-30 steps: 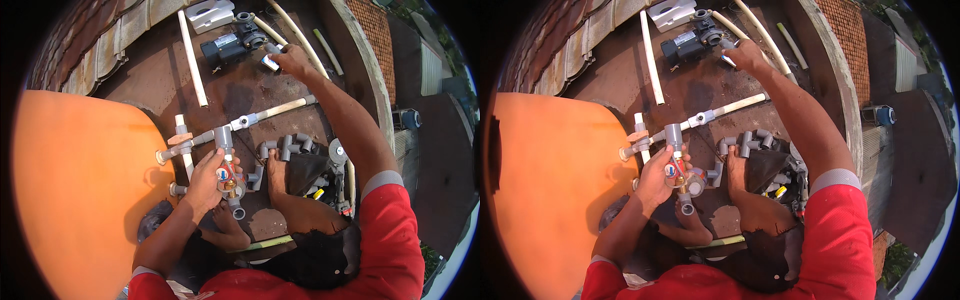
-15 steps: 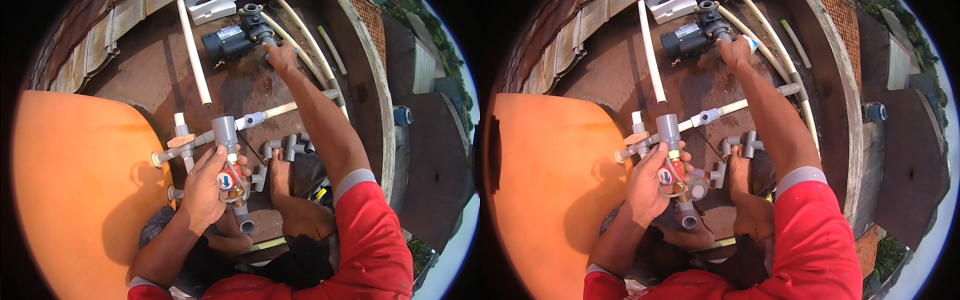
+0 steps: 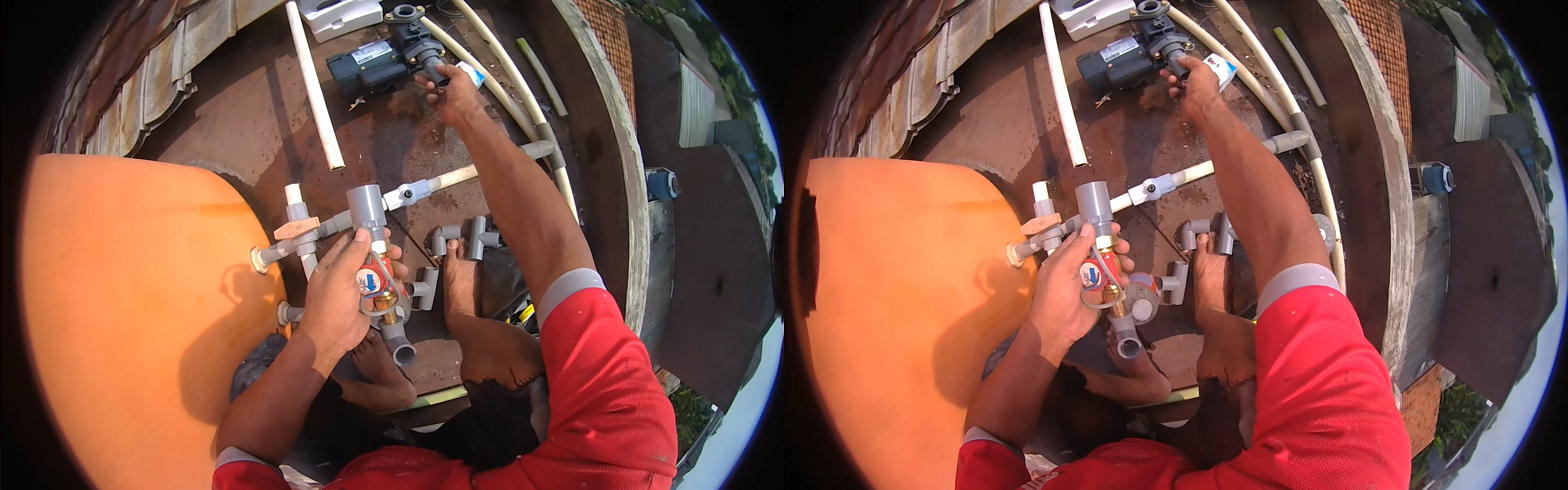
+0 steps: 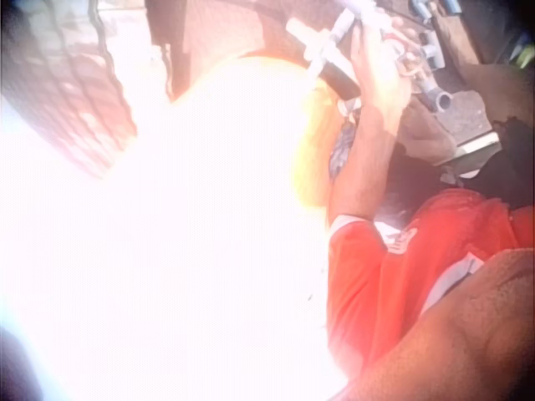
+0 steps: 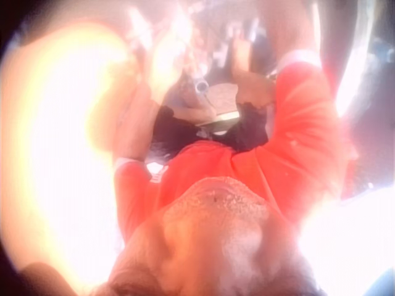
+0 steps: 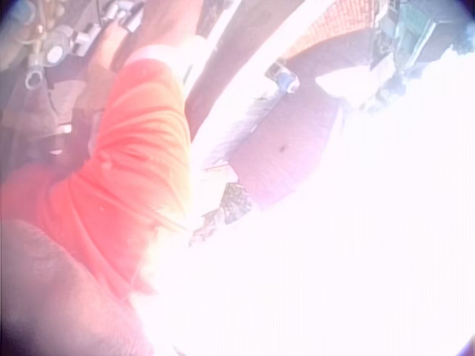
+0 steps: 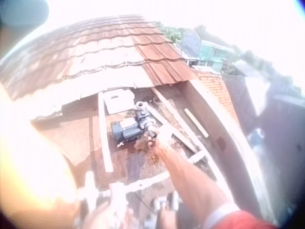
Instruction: The person assembles a plumbing system on a rooftop by connecting PVC pipes and fittings to a water pump. They apply sealant to pipe ends, wrap threads with tape, and tighten connections by hand.
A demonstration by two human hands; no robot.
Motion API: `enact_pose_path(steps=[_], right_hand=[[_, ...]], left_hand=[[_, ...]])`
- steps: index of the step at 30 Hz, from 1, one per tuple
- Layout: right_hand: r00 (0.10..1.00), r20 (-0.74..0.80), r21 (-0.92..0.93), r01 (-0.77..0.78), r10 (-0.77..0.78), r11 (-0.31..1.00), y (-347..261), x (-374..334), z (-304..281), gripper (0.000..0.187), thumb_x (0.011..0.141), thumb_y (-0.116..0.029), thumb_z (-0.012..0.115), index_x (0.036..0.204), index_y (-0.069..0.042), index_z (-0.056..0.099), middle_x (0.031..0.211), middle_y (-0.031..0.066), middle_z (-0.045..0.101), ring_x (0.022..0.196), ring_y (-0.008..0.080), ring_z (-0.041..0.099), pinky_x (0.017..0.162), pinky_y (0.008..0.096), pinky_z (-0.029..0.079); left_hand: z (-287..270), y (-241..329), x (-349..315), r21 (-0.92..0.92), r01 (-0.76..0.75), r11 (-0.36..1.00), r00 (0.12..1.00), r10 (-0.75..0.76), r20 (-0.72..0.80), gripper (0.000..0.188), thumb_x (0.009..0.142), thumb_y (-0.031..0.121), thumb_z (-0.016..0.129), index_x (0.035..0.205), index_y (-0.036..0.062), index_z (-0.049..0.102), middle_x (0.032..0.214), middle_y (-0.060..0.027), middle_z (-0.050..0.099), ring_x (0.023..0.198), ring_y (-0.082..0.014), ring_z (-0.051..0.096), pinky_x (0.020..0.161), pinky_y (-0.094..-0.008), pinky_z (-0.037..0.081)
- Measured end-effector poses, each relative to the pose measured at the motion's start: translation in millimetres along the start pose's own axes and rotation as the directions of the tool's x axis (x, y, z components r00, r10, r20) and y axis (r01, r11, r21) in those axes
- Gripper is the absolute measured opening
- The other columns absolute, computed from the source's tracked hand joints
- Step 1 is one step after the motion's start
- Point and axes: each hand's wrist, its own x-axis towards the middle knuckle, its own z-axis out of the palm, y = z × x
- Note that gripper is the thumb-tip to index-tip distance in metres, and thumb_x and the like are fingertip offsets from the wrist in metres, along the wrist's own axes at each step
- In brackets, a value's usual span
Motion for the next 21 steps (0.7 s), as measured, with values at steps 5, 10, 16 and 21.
enact_pose_path(steps=[5, 10, 16, 21], right_hand=[[0.994, 0.033, 0.006, -0.101, 0.100, 0.995, 3.5, -2.0, -10.3, 0.040, 0.116, -0.046, 0.049, 0.123, -0.008, 0.061, 0.110, 0.0215, 0.076, 0.068, 0.0168, 0.064, 0.055, 0.0302, 0.049], [0.995, -0.091, -0.055, -0.043, 0.038, 0.998, 8.1, -12.4, -0.5, 0.034, 0.110, -0.040, 0.065, 0.110, -0.006, 0.069, 0.090, 0.0093, 0.067, 0.068, 0.0157, 0.062, 0.058, 0.0326, 0.058], [0.997, -0.079, -0.057, 0.018, -0.023, 0.998, 8.7, -5.8, -1.4, 0.026, 0.103, -0.027, 0.076, 0.112, -0.004, 0.071, 0.091, 0.0073, 0.067, 0.072, 0.0148, 0.062, 0.060, 0.0326, 0.060], [0.943, -0.231, -0.252, 0.180, -0.240, 0.951, 22.0, -19.3, 18.2, 0.027, 0.101, -0.024, 0.077, 0.113, 0.000, 0.070, 0.097, 0.0114, 0.072, 0.074, 0.0150, 0.066, 0.061, 0.0316, 0.061]], left_hand=[[-0.6, -1.8, 3.8, -0.016, 0.002, 1.000, 1.000, -0.001, 0.012, 0.044, 0.117, 0.039, 0.054, 0.139, 0.0016, 0.062, 0.111, -0.0117, 0.073, 0.096, -0.0231, 0.074, 0.081, -0.0385, 0.062], [-1.6, -4.7, 6.4, -0.002, 0.014, 1.000, 1.000, -0.014, -0.021, 0.043, 0.117, 0.039, 0.054, 0.138, 0.0020, 0.063, 0.111, -0.0112, 0.073, 0.096, -0.0229, 0.074, 0.081, -0.0385, 0.062], [1.9, -4.4, 7.9, 0.029, 0.012, 0.999, 1.000, -0.011, -0.029, 0.042, 0.118, 0.039, 0.052, 0.137, 0.0026, 0.063, 0.112, -0.0108, 0.073, 0.095, -0.0225, 0.074, 0.081, -0.0383, 0.062], [0.8, -3.6, 7.1, 0.016, 0.003, 1.000, 0.999, -0.002, -0.038, 0.042, 0.118, 0.038, 0.052, 0.137, 0.0023, 0.063, 0.112, -0.0109, 0.073, 0.095, -0.0225, 0.074, 0.081, -0.0385, 0.062]])
